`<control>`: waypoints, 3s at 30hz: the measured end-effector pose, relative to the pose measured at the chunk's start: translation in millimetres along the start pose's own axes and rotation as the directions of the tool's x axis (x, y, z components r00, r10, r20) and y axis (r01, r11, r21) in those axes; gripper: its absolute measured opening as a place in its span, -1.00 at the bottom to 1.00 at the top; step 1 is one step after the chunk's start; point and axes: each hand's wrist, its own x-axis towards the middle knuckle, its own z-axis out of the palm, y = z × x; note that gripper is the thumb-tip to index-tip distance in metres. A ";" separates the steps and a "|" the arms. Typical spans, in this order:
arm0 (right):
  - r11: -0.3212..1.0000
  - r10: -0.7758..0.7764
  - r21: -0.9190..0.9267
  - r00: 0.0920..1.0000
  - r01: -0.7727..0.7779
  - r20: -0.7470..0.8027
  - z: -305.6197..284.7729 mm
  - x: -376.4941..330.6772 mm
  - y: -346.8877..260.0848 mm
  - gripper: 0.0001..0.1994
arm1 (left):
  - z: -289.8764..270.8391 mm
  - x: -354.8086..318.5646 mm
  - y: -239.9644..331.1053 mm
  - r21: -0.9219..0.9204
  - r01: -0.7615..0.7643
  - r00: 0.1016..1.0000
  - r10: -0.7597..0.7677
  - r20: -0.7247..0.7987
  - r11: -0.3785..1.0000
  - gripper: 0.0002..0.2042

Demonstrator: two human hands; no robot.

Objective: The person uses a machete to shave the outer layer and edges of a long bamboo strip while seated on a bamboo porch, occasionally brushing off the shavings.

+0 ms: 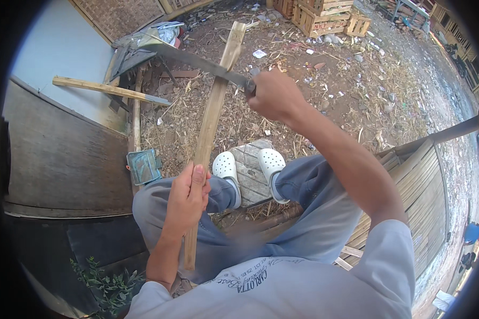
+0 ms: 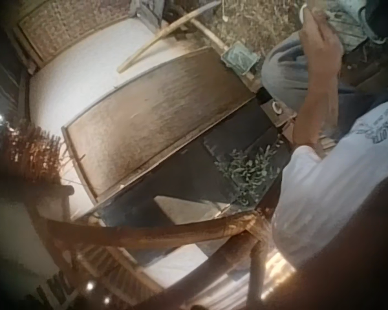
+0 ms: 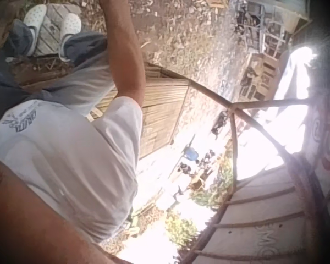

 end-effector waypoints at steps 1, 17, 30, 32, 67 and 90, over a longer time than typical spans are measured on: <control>1.000 -0.009 -0.004 0.996 0.009 0.092 -3.2 -8.0 -17.7 -0.92 | -3.4 0.8 -0.8 -0.001 0.003 1.000 -0.003 -0.001 1.000 -0.66; 0.922 0.364 -0.080 0.917 -0.380 -0.162 -41.3 33.6 68.0 -0.79 | -8.7 -34.0 -3.7 -0.044 0.078 0.995 -0.075 0.064 0.996 -0.67; 0.147 0.360 0.954 0.913 -0.260 0.193 -39.1 -5.9 -1.4 -0.66 | -21.1 -20.2 -2.0 -0.213 0.199 0.972 -0.164 0.169 0.957 -0.71; 0.067 0.331 0.963 0.917 -0.260 0.225 -32.1 -2.3 -5.4 -0.67 | -19.6 -18.3 6.3 -0.215 0.221 0.964 -0.180 0.194 0.951 -0.71; 0.976 -0.214 -0.043 0.977 0.215 0.014 8.3 -25.4 -52.0 -0.87 | -12.8 12.8 18.1 0.184 -0.140 0.981 0.162 -0.108 0.973 -0.71; 0.994 -0.038 -0.105 0.998 0.043 0.056 8.4 4.5 -22.4 -0.93 | -19.5 8.6 11.3 -0.184 0.155 0.983 -0.134 0.123 0.971 -0.69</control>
